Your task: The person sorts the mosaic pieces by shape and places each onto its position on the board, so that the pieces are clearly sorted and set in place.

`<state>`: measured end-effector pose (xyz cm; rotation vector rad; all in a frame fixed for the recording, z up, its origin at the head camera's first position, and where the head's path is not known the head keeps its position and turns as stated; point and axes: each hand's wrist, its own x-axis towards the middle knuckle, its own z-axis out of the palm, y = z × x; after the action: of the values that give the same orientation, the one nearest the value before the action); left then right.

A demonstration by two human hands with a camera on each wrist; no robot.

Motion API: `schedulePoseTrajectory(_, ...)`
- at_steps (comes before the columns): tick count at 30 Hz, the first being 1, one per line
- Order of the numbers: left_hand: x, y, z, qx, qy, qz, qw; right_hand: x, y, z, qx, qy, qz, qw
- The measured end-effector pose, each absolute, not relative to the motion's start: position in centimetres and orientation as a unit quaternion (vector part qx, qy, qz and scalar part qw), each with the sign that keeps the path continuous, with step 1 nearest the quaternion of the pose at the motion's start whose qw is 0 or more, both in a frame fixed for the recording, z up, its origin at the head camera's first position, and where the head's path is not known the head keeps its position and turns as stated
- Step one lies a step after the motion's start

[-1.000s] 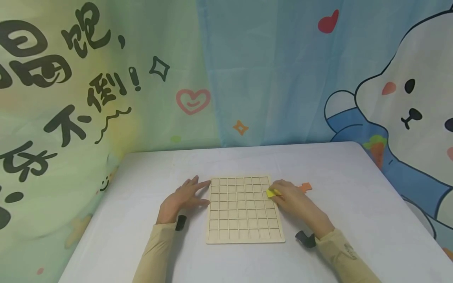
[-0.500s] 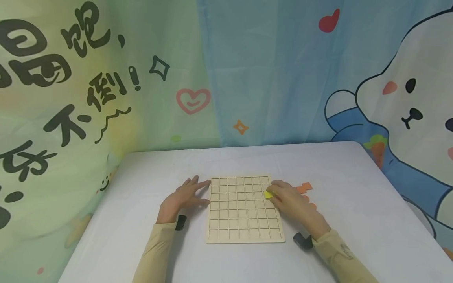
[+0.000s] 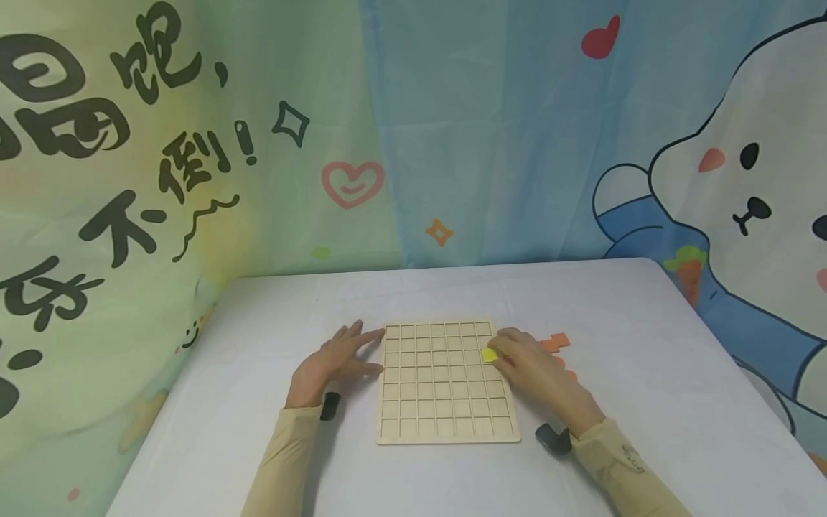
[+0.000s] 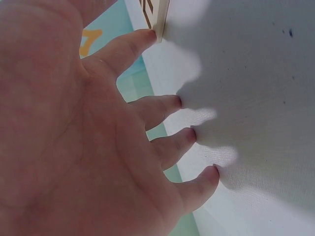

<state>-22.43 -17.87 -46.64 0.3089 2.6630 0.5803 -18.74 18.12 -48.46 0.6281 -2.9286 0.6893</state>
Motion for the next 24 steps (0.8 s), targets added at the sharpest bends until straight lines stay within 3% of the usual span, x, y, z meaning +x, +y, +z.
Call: schedulePoseTrajectory(24, -22.32, -17.72, -46.42, 0.108, 0.953, 0.203, 0.195, -18.88, 18.20, -48.27, 0.185, -0.958, 0.220, 0.014)
